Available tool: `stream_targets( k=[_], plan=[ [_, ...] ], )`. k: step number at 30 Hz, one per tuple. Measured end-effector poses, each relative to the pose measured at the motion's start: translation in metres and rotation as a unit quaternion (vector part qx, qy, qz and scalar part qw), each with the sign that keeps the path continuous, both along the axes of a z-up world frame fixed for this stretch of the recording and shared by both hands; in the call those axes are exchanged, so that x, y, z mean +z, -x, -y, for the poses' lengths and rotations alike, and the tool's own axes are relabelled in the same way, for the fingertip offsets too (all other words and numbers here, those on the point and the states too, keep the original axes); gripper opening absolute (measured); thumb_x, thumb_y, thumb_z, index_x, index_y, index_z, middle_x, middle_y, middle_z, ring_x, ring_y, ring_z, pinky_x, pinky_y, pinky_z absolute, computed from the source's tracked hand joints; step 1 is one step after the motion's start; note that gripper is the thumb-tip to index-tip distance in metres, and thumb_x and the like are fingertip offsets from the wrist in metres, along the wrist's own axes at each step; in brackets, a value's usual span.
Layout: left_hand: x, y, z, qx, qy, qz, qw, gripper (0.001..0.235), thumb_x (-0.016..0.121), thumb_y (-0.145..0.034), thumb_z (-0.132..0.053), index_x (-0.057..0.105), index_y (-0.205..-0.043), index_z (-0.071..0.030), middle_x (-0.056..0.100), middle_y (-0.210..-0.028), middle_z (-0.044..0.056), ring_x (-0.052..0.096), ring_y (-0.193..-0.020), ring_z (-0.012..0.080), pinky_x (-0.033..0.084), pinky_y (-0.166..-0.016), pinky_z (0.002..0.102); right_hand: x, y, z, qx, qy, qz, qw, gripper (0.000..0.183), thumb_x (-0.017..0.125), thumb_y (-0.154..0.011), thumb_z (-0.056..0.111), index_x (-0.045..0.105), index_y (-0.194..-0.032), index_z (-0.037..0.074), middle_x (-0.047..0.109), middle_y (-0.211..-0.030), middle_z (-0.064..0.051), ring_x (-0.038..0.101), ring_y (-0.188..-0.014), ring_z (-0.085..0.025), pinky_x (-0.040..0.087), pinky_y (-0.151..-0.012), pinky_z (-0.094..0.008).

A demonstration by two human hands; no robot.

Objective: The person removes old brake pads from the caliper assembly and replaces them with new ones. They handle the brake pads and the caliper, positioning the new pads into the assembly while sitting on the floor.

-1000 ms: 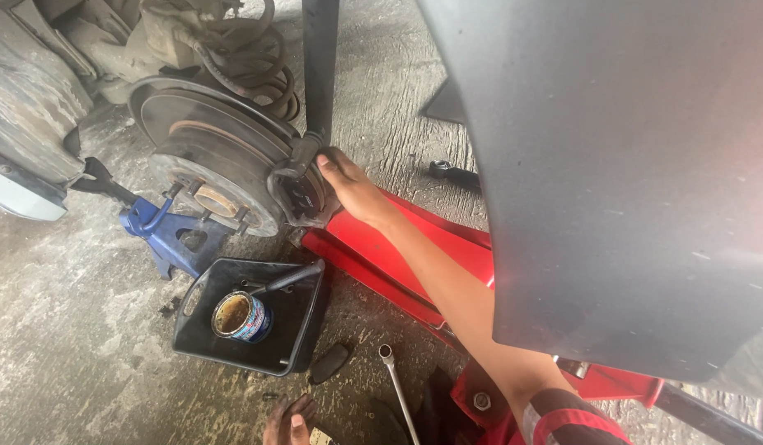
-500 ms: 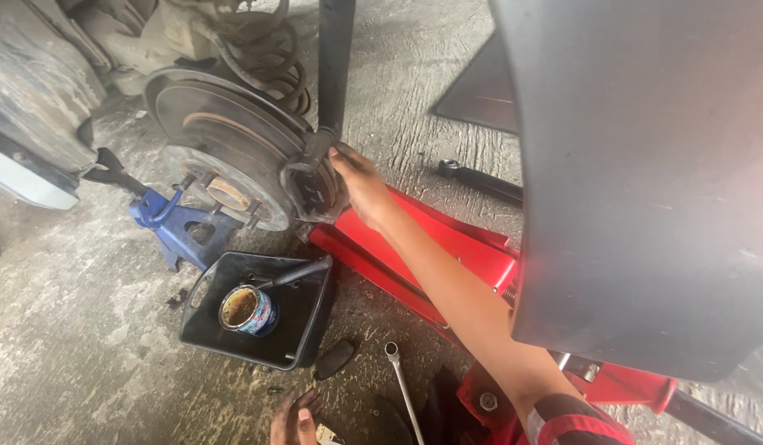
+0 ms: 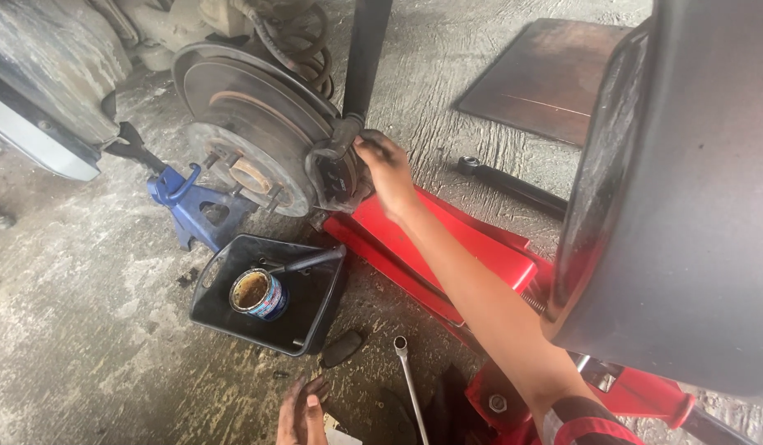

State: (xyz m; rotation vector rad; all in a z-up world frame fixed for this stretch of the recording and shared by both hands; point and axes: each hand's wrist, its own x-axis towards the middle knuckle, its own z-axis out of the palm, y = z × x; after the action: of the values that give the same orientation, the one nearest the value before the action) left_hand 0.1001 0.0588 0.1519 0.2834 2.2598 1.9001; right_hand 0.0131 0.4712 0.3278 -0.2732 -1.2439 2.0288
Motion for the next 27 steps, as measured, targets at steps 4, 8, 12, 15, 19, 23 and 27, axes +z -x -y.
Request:
stream_targets(
  k=[4,8,12,15,19,23,27],
  plan=[
    [0.014,-0.006,-0.005,-0.008,0.003,0.003,1.000,0.057,0.055,-0.097,-0.025,0.045,-0.144,0.005,0.066,-0.127,0.033,0.069,-0.119,0.0420,0.056,-0.101,0.052,-0.029,0.016,0.008,-0.089,-0.099,-0.099,0.986,0.031,0.063,-0.101,0.016,0.066,-0.129,0.001,0.071,-0.117,-0.009,0.063,-0.113,-0.018,0.047,-0.110,-0.034],
    [0.026,-0.013,-0.008,-0.008,-0.009,0.003,1.000,0.057,0.056,-0.096,-0.026,0.047,-0.143,0.004,0.068,-0.127,0.030,0.070,-0.118,0.0402,0.058,-0.099,0.051,-0.004,0.003,0.021,-0.079,-0.086,-0.091,0.989,0.032,0.065,-0.104,0.023,0.061,-0.128,0.002,0.069,-0.119,-0.008,0.060,-0.110,-0.017,0.045,-0.104,-0.033],
    [0.034,-0.022,-0.014,0.003,-0.013,-0.009,1.000,0.051,0.058,-0.096,-0.024,0.054,-0.139,0.003,0.072,-0.124,0.025,0.073,-0.113,0.0360,0.061,-0.096,0.048,0.007,-0.005,0.015,-0.113,-0.146,0.049,0.982,0.042,0.057,-0.105,0.042,0.062,-0.129,0.008,0.072,-0.116,-0.010,0.065,-0.111,-0.021,0.049,-0.103,-0.037],
    [0.023,-0.030,-0.027,0.024,-0.076,-0.025,0.997,0.042,0.060,-0.097,-0.018,0.061,-0.133,0.004,0.075,-0.119,0.022,0.076,-0.109,0.0326,0.062,-0.095,0.045,0.010,-0.015,0.007,-0.082,-0.137,0.096,0.983,0.052,0.060,-0.099,0.047,0.061,-0.133,0.008,0.072,-0.119,-0.011,0.064,-0.113,-0.022,0.049,-0.102,-0.039],
    [0.013,-0.032,-0.028,0.050,-0.101,-0.026,0.993,0.036,0.063,-0.097,-0.008,0.065,-0.131,0.003,0.077,-0.116,0.015,0.071,-0.111,0.0210,0.053,-0.097,0.031,-0.023,0.009,0.001,-0.095,-0.126,0.000,0.988,0.050,0.068,-0.102,0.037,0.064,-0.135,0.000,0.069,-0.129,-0.014,0.062,-0.120,-0.023,0.048,-0.107,-0.038],
    [0.057,-0.036,-0.033,0.046,-0.106,0.056,0.992,0.040,0.059,-0.098,-0.014,0.060,-0.136,-0.001,0.076,-0.121,0.012,0.070,-0.116,0.0181,0.052,-0.100,0.029,-0.015,0.005,0.022,-0.089,-0.104,-0.032,0.990,0.050,0.066,-0.103,0.033,0.059,-0.139,-0.002,0.065,-0.135,-0.013,0.059,-0.125,-0.020,0.045,-0.110,-0.034],
    [0.093,-0.044,-0.036,0.052,-0.033,0.103,0.993,0.043,0.059,-0.098,-0.019,0.059,-0.139,-0.004,0.076,-0.123,0.011,0.070,-0.117,0.0189,0.053,-0.100,0.033,-0.015,-0.002,0.042,-0.084,-0.156,-0.117,0.977,0.056,0.066,-0.107,0.022,0.044,-0.151,-0.005,0.055,-0.148,-0.014,0.052,-0.138,-0.021,0.038,-0.121,-0.032]
  ],
)
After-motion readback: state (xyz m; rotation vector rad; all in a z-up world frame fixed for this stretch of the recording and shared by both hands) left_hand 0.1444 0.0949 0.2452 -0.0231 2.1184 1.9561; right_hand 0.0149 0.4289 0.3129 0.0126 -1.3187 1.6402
